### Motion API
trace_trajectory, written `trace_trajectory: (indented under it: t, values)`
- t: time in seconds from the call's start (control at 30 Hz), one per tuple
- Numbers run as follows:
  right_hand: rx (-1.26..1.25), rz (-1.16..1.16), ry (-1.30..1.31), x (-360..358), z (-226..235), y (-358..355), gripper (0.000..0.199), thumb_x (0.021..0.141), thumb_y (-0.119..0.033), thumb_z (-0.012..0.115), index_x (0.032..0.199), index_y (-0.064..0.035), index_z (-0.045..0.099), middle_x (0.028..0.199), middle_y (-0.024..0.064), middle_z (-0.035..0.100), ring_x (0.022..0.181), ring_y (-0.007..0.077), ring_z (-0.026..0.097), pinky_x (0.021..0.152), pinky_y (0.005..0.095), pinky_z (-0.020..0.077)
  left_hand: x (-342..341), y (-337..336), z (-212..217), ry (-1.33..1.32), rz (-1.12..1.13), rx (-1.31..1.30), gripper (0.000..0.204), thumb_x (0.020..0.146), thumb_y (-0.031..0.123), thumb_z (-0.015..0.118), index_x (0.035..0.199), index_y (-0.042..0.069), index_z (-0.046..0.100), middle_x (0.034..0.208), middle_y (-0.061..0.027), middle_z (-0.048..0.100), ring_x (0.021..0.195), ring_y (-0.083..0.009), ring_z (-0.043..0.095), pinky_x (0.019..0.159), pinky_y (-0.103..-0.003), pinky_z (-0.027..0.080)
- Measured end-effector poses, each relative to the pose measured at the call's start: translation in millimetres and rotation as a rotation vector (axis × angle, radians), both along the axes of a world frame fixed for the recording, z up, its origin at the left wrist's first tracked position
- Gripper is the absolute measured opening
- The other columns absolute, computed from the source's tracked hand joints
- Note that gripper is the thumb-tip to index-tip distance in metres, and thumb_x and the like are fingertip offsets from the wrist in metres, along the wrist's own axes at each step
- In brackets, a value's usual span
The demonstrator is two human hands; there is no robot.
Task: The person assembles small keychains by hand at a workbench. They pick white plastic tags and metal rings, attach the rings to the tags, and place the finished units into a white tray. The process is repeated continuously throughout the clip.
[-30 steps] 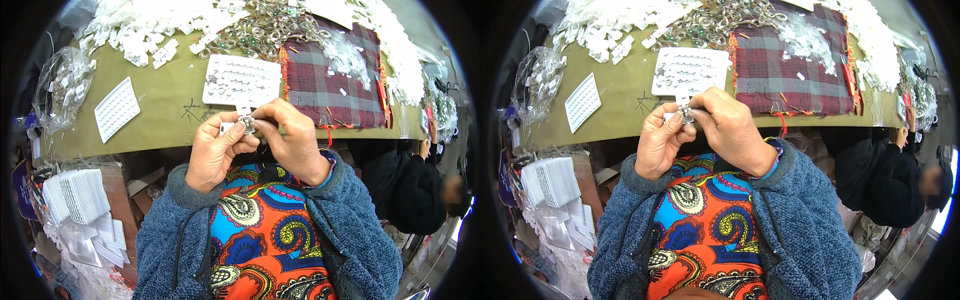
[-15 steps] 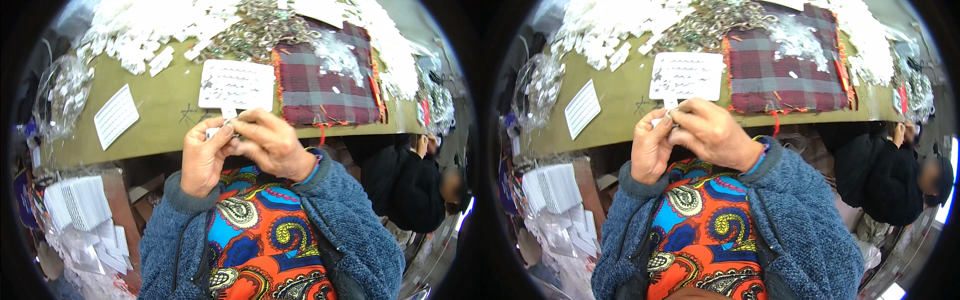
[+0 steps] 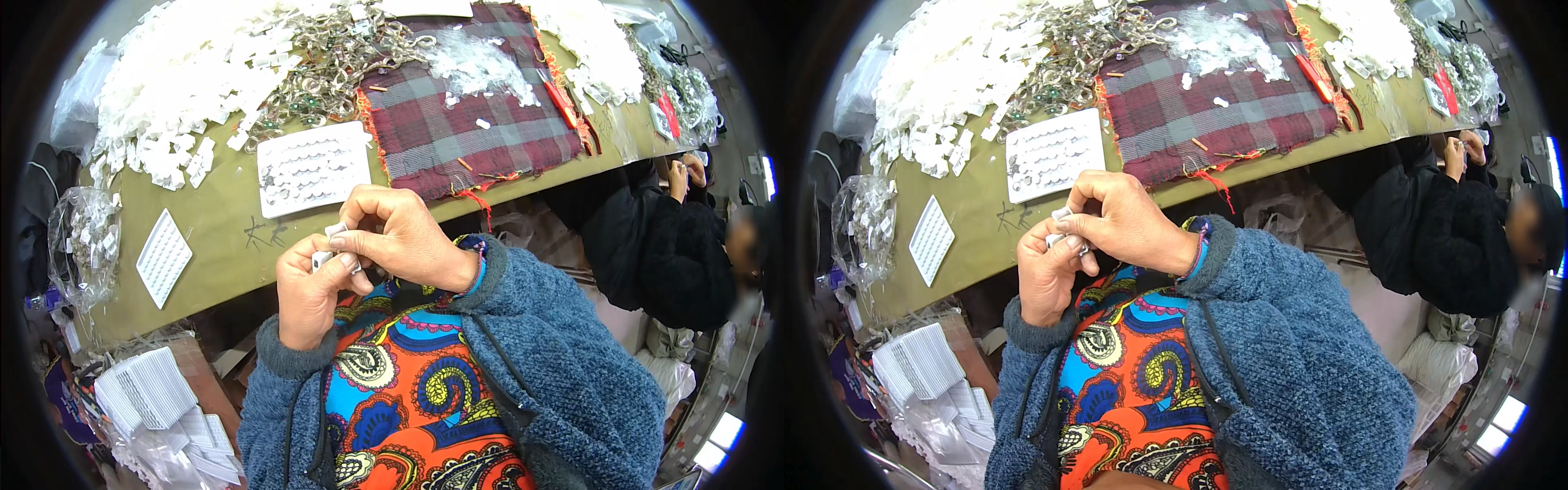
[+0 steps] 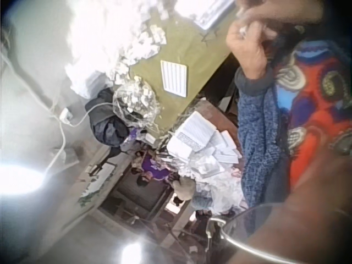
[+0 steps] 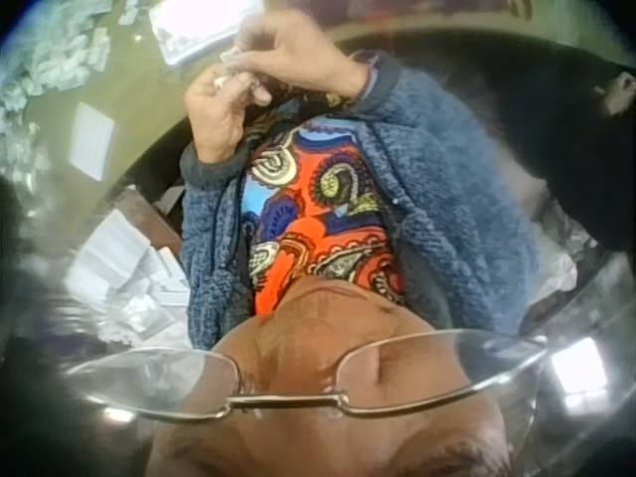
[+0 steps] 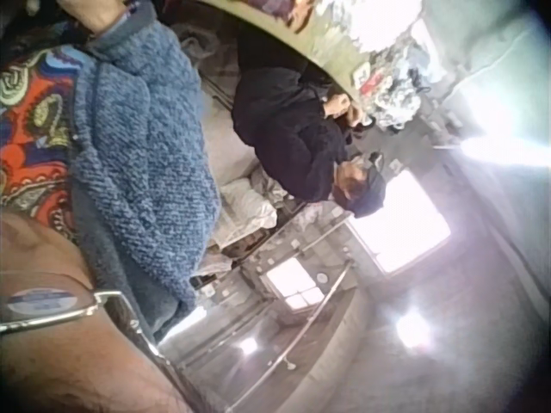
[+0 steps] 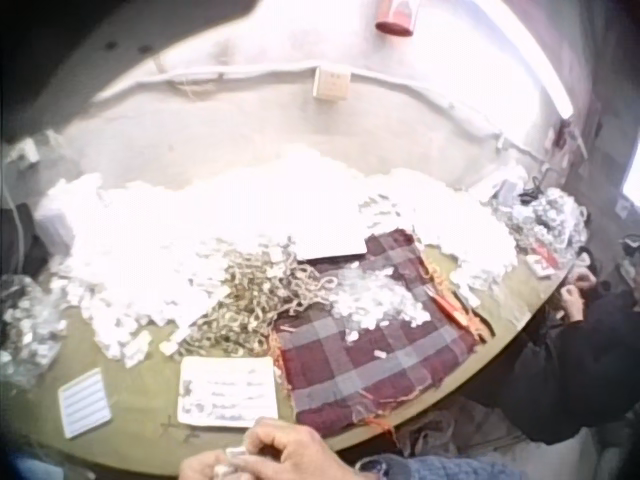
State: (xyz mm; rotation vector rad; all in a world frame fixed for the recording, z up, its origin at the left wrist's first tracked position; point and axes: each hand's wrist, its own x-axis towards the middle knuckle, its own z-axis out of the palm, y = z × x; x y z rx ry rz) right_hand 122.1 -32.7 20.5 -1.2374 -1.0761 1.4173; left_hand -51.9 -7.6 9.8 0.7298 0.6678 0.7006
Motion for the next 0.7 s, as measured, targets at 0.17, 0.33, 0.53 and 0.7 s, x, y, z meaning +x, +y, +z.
trace_trajectory:
  t: [0.17, 0.33, 0.53, 0.7]
  values:
    - [-0.027, 0.08, 0.279, 18, -2, 0, 0.008, 0.092, -0.005, 0.07, 0.091, 0.0009, 0.064, 0.091, 0.001, 0.063, 0.08, 0.0061, 0.06, 0.067, 0.0228, 0.0502, 8, -7, 5, 0.259, 0.002, 0.197, 0.003, 0.091, -0.003, 0.066, 0.092, -0.005, 0.063, 0.078, -0.0121, 0.07, 0.066, -0.0161, 0.07, 0.06, -0.026, 0.059]
    - [0.192, -0.04, -0.268, 18, 1, -5, 0.007, 0.087, 0.001, 0.069, 0.087, 0.0042, 0.063, 0.089, 0.006, 0.065, 0.078, 0.0092, 0.062, 0.066, 0.0249, 0.0511, 11, 0, 0, 0.106, -0.095, -0.017, 0.012, 0.092, 0.003, 0.068, 0.101, -0.004, 0.063, 0.088, -0.0136, 0.07, 0.066, -0.0154, 0.069, 0.059, -0.026, 0.059]
    - [0.62, 0.098, -0.353, 24, 21, -6, 0.027, 0.079, -0.008, 0.08, 0.102, 0.0006, 0.071, 0.1, 0.0138, 0.067, 0.091, 0.0233, 0.067, 0.077, 0.0334, 0.0536, 5, 2, -1, -0.342, -0.083, -0.32, 0.024, 0.089, 0.017, 0.075, 0.102, -0.001, 0.064, 0.091, -0.0113, 0.069, 0.058, -0.0065, 0.059, 0.053, -0.021, 0.053]
    - [1.011, 0.019, -0.707, 17, 22, -4, 0.039, 0.067, -0.011, 0.085, 0.101, 0.0001, 0.071, 0.1, 0.0127, 0.068, 0.083, 0.026, 0.064, 0.073, 0.0383, 0.0486, -1, 1, 3, -0.441, -0.125, -0.409, 0.027, 0.091, 0.023, 0.074, 0.1, 0.001, 0.061, 0.084, -0.0041, 0.063, 0.058, -0.0015, 0.052, 0.051, -0.015, 0.046]
